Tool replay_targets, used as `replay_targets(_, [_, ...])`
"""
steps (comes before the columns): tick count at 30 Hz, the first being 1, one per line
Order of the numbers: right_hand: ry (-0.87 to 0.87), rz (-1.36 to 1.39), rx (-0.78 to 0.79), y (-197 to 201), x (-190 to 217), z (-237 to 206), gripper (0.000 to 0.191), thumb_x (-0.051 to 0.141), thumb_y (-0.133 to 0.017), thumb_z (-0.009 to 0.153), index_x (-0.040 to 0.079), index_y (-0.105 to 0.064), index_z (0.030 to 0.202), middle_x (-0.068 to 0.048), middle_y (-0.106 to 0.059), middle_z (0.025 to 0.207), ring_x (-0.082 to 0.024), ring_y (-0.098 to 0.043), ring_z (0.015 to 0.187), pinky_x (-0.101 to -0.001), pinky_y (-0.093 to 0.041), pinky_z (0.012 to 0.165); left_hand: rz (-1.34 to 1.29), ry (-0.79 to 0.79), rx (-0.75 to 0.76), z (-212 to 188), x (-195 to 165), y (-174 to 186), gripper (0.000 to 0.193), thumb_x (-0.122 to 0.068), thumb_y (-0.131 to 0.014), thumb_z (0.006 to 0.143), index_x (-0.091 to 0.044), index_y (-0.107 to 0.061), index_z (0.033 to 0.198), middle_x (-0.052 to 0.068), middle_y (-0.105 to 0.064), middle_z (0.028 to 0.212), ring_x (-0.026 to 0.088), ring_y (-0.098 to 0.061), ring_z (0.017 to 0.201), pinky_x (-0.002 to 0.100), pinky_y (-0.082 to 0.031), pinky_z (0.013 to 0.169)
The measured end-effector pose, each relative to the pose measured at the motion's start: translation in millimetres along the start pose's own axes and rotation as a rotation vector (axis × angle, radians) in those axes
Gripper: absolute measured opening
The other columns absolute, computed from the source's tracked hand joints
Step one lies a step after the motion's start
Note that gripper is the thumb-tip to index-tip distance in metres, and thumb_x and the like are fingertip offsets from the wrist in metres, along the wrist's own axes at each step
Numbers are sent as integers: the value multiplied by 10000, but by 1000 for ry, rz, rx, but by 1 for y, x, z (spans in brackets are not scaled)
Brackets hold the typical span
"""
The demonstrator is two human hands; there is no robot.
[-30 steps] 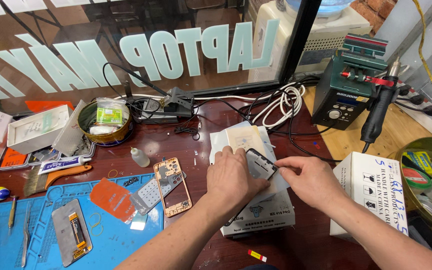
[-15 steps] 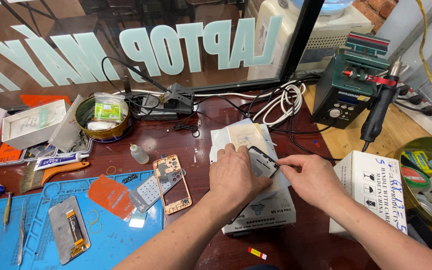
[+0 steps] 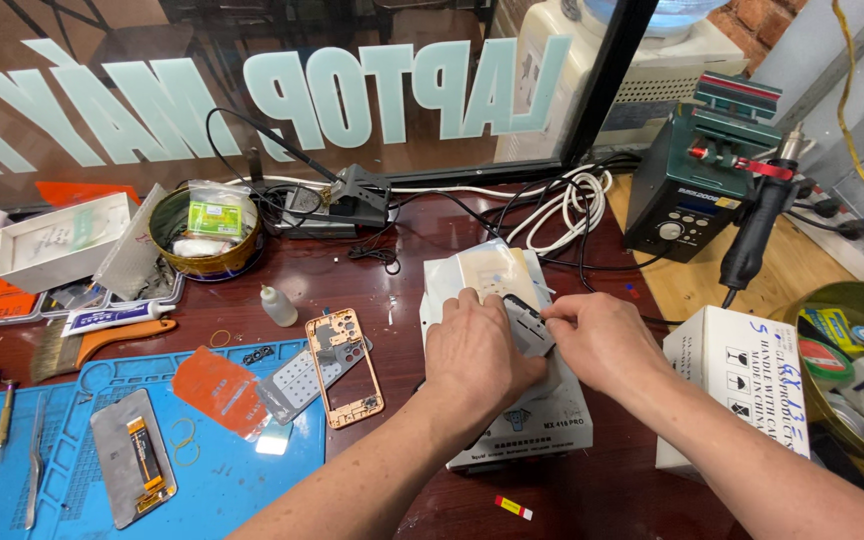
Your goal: The person disassembles a smartphone by prying open the case with a metal tool, removes the back cover, and separates the screen assembly from the chassis. They then clean the back of the screen assembly with a cloth and apply adhesive to the frame.
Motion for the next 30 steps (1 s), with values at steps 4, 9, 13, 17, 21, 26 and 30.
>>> replay_targets(4, [50,41,-55,8,-10,-16,261,239,-673,887,154,-803,1097,-123,-790,983,-299,-775,905,-407,-588,860,13,-16,5,1,-1,1,678,-398,-847,669,40,-639,1142,193,-591,1192,332,-589,1152,467,-543,915])
replay_targets(9, [142,11,-108,3,11,-3,252,227,-684,875,142,-814,1074,-138,-774,1007,-322,-746,931,-419,-576,861,26,17,67,2,1,-2,732,-423,-861,664,40,-611,1173,188,-570,1215,329,-573,1171,472,-523,940])
replay_targets(13, [92,3,-34,-2,13,7,270,233,-669,896,162,-798,1122,-139,-789,937,-290,-771,883,-390,-586,833,23,-15,64,2,-2,-3,721,-424,-858,671,32,-615,1175,190,-567,1222,332,-560,1187,468,-522,946])
replay_targets(17, [28,103,4,6,-12,-1,268,294,-692,925,179,-794,1144,-102,-810,855,-247,-773,775,-373,-586,762,43,-23,49,3,0,1,715,-424,-844,695,39,-611,1186,184,-576,1217,333,-564,1169,468,-532,929])
replay_targets(21, [-7,234,5,5,-30,-5,316,241,-670,939,141,-772,1221,-97,-798,912,-253,-753,744,-394,-592,699,56,-27,91,2,1,-1,699,-439,-825,723,46,-614,1181,183,-585,1204,330,-569,1155,467,-544,911])
replay_targets(26, [38,157,-46,1,-24,-12,290,271,-696,877,168,-812,1121,-65,-830,881,-164,-764,769,-338,-582,740,57,-43,48,2,0,-1,696,-449,-824,705,46,-627,1153,183,-592,1186,330,-577,1143,463,-548,903])
replay_targets(30, [-85,90,-7,1,-21,-17,267,291,-686,916,216,-817,1137,-94,-790,737,-200,-720,638,-364,-567,669,47,-49,10,2,0,-1,686,-436,-824,687,44,-637,1140,186,-598,1178,337,-580,1137,463,-549,899])
Point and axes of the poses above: each hand's wrist, its own z-axis towards the middle knuckle, its own y-axis out of the back of the hand, x = y × z, the point moved 7 cm from there along z, towards the middle knuckle
